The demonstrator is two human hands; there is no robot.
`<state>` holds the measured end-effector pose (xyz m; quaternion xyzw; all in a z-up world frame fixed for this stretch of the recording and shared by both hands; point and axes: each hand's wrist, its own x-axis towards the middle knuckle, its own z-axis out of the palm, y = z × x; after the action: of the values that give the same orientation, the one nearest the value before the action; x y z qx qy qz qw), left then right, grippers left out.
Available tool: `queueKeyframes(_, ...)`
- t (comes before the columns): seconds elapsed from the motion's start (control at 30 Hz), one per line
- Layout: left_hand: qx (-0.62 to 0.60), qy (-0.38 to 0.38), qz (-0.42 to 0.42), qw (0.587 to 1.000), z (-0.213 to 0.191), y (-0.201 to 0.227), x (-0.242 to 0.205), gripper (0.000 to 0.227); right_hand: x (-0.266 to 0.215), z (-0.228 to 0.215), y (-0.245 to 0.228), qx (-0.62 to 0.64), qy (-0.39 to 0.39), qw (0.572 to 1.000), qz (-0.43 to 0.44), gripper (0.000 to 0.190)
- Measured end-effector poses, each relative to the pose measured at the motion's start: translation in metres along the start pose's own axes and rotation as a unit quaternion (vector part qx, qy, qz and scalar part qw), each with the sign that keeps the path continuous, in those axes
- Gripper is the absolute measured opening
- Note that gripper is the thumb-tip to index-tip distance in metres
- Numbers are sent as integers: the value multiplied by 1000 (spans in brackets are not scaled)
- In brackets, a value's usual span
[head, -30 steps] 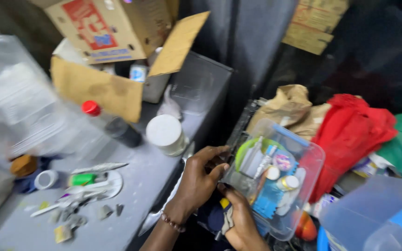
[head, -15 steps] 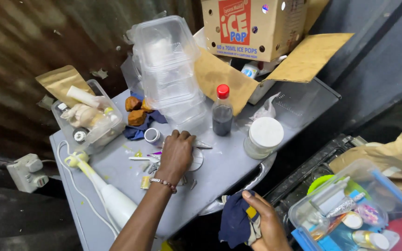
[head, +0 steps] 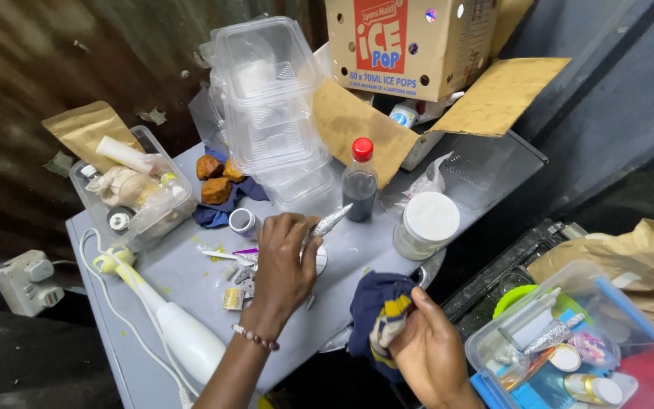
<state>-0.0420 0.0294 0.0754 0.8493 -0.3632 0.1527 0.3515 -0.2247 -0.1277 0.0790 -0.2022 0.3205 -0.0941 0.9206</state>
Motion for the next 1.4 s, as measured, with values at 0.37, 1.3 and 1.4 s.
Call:
queueKeyframes(0.37, -189, 90, -132, 969, 3, 95, -67, 51, 13, 36, 39, -222, -48, 954, -195, 59)
queueKeyframes(1.3, -338, 36, -334, 879, 32, 82, -99, 26, 7, 74, 31, -314, -43, 936, -150, 27)
queueKeyframes(1.4, -418, 5, -384, 824, 9, 94, -82, 27, -3, 91, 23, -269, -11, 958, -98, 25)
